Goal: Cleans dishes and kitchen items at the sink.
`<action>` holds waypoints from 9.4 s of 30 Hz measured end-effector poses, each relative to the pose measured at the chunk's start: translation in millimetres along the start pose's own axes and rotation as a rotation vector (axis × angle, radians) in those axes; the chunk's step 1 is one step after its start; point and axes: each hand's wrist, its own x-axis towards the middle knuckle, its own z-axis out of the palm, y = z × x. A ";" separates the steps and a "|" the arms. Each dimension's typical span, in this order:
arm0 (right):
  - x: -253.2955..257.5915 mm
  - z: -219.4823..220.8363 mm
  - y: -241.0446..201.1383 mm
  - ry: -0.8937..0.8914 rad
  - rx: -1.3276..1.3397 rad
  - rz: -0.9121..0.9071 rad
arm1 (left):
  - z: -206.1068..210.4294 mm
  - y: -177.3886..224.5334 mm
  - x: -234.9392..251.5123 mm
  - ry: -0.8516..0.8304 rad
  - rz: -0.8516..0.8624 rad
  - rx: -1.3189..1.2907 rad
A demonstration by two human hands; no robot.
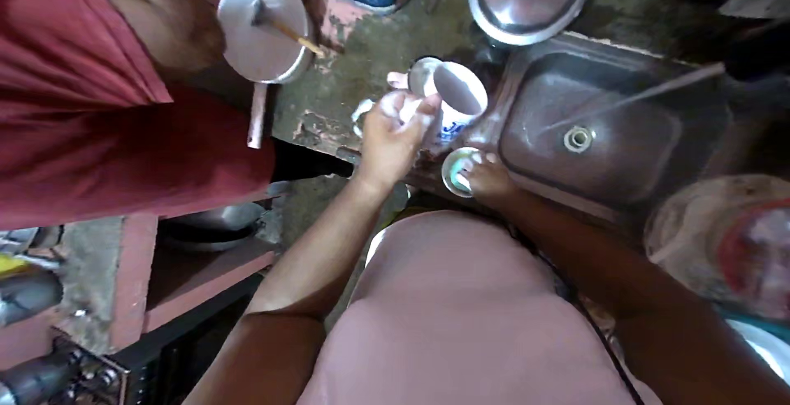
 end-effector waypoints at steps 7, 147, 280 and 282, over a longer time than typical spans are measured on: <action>-28.1 -78.6 -2.4 0.709 0.786 0.381 | -32.8 -12.3 19.3 -0.171 -0.015 0.164; 45.2 -164.5 -105.4 0.981 0.811 0.263 | -6.9 -11.9 76.6 -0.168 -0.200 -0.504; -132.0 -99.8 24.6 0.065 0.407 1.090 | -108.5 -163.2 3.8 -0.287 -0.045 0.880; -129.0 -99.6 40.7 0.039 0.426 1.002 | -112.5 -158.9 -13.3 -0.220 -0.109 0.900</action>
